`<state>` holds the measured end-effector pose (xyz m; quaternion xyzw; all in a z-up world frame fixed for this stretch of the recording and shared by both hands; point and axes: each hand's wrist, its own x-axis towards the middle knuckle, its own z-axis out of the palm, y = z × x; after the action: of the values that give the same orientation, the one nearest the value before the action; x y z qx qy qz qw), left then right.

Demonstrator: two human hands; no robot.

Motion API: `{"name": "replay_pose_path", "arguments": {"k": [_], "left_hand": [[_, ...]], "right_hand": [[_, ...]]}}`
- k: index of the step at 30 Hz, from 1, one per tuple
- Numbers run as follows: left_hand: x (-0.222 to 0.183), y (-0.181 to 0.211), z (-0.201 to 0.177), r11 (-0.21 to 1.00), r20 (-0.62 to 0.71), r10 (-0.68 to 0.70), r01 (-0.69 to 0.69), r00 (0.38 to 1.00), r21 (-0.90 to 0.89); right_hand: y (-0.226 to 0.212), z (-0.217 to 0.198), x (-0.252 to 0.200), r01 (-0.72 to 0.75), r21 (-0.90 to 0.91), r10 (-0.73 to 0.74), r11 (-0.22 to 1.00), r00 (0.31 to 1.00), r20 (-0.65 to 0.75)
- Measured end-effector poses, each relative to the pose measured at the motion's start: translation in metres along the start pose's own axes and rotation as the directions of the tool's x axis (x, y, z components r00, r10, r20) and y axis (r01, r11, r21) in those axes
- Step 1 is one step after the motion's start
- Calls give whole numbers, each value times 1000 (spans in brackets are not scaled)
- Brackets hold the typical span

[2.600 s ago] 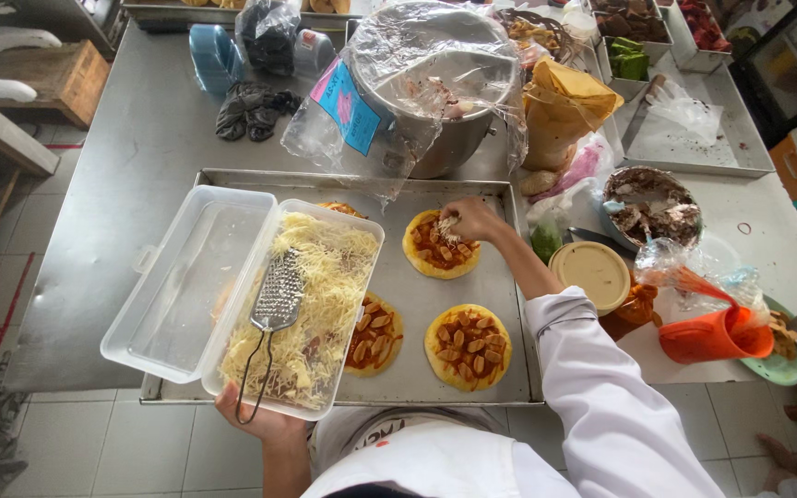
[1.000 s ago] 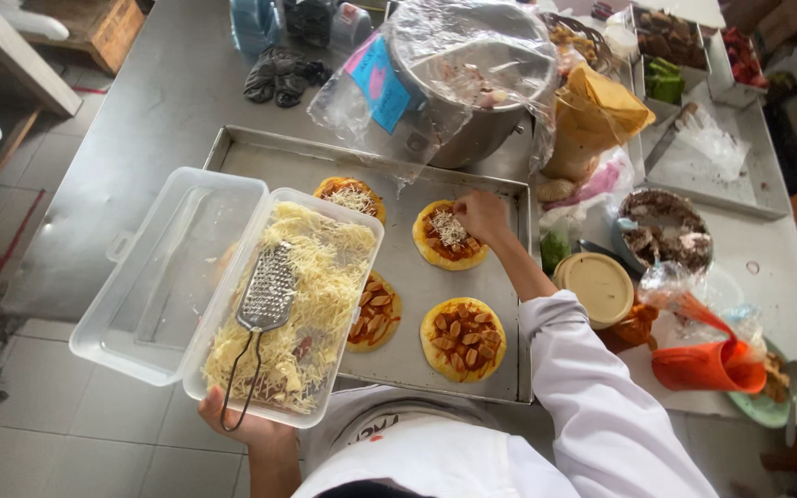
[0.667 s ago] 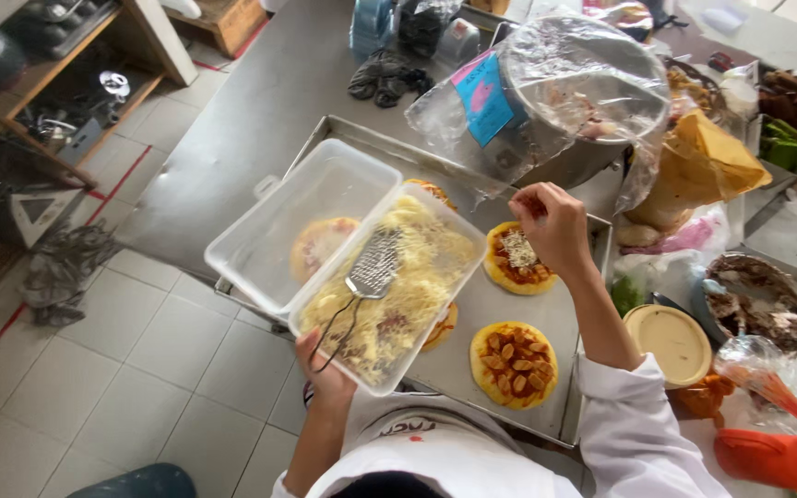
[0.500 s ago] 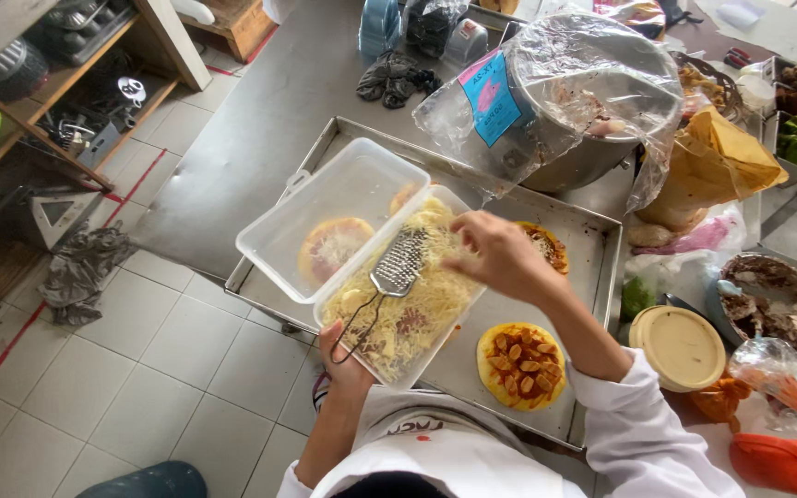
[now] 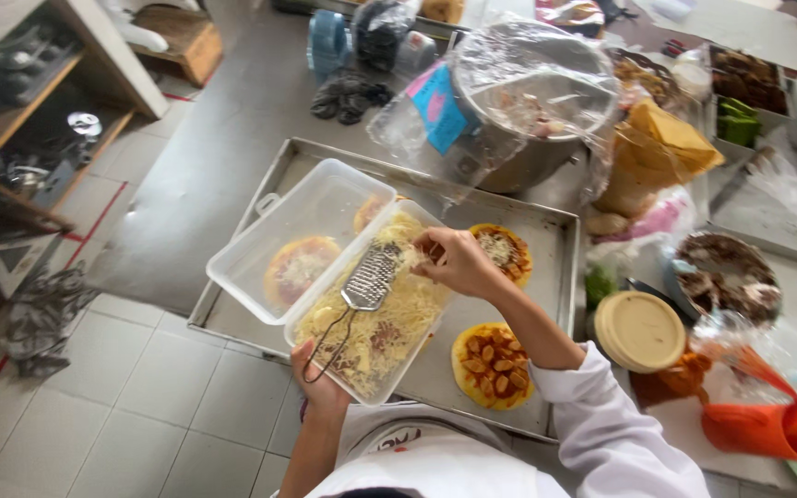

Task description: The person sprinkles shredded cheese onto several small pizzas on a baking tray by hand and then slides the tray into a commercial oven.

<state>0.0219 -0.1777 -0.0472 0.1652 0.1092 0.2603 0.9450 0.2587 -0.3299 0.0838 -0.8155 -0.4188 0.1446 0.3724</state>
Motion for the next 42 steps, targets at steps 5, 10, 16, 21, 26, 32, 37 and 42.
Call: {"name": "replay_pose_path", "arguments": {"k": [5, 10, 16, 21, 26, 32, 37, 42], "left_hand": [[14, -8, 9, 998, -3, -57, 57, 998, -8], [25, -16, 29, 998, 41, -62, 61, 997, 11], [30, -2, 40, 998, 104, -2, -4, 995, 56], [22, 23, 19, 985, 49, 118, -123, 992, 124], [12, 34, 12, 974, 50, 187, -192, 981, 117], [0, 41, 19, 975, 3, 188, -187, 982, 120], [-1, 42, 23, 973, 15, 178, -179, 984, 146], [-2, 45, 28, 971, 20, 188, -189, 982, 148]], "right_hand": [[-13, -25, -2, -22, -109, 23, 994, 1000, 4], [-3, -47, 9, -221, 139, 214, 965, 975, 63], [56, -78, -5, -179, 572, 253, 800, 966, -50], [131, -76, -12, -216, 527, 378, 822, 899, -220], [193, -19, -6, -550, 81, 554, 831, 804, -217], [212, 1, -4, -448, -351, 353, 823, 885, -302], [221, -12, -11, -397, -331, 340, 856, 915, -217], [232, -22, -26, -378, -403, 309, 834, 924, -226]]}}
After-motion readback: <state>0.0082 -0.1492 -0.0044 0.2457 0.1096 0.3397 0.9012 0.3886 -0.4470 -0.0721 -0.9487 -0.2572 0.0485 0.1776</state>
